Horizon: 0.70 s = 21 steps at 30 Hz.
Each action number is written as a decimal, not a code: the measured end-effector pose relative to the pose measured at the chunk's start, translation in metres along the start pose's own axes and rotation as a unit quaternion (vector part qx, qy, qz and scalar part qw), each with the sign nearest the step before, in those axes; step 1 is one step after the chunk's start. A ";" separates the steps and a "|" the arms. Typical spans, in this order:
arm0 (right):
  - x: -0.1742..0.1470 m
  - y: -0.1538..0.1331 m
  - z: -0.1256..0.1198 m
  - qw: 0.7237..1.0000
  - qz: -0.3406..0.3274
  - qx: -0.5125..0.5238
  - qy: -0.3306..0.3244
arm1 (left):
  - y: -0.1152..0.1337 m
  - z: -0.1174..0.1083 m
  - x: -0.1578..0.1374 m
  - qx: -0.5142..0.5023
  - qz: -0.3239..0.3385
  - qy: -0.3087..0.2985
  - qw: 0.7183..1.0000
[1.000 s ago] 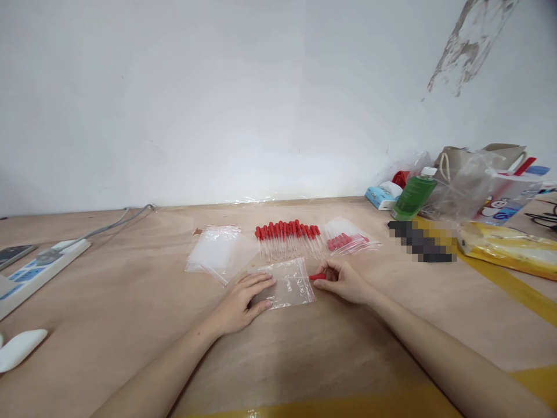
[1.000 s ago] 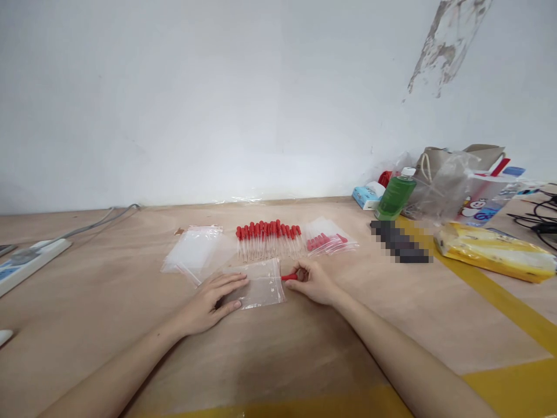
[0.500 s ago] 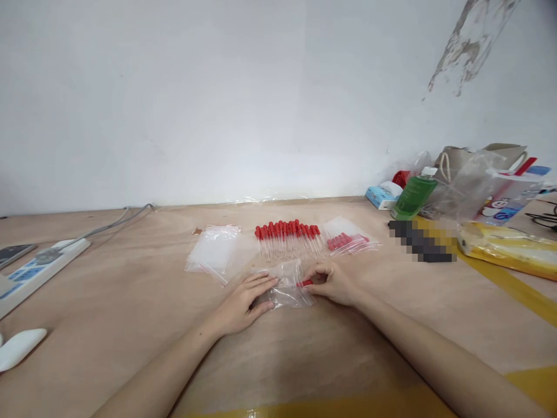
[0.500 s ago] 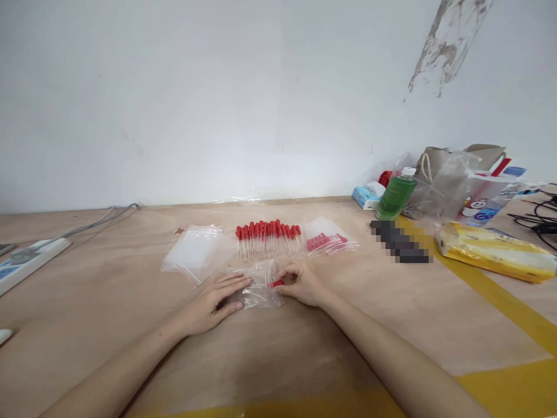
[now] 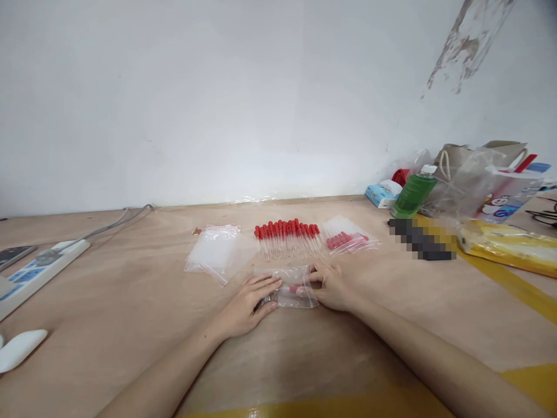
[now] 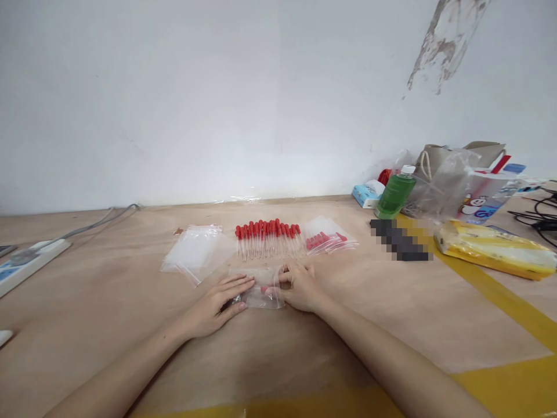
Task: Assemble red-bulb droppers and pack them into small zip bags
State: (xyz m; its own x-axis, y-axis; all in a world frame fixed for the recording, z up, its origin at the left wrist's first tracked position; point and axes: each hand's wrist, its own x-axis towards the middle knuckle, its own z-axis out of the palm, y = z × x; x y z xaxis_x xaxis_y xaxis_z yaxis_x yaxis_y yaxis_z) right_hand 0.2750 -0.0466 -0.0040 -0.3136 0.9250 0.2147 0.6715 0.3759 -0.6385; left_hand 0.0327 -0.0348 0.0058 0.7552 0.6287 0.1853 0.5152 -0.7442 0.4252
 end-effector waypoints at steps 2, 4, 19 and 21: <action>0.000 0.007 -0.005 0.999 -0.028 0.024 -0.023 | 0.000 -0.002 -0.001 -0.011 -0.005 0.012 1.000; 0.001 0.018 -0.012 0.998 -0.032 0.059 -0.007 | -0.001 -0.004 -0.003 -0.020 -0.012 0.035 0.999; 0.098 0.044 -0.051 0.931 0.295 -0.194 0.091 | -0.007 -0.002 -0.004 -0.020 0.005 0.065 0.998; 0.108 0.049 -0.046 0.926 0.311 -0.196 0.087 | -0.007 -0.002 -0.004 -0.024 0.007 0.066 0.998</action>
State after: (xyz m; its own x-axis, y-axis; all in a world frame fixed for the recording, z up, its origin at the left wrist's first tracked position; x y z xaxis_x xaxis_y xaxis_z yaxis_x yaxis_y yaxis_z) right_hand 0.3047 0.0739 0.0216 0.3059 0.9515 0.0331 0.8887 -0.2729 -0.3685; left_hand 0.0251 -0.0320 0.0036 0.7005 0.6455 0.3045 0.4834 -0.7430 0.4629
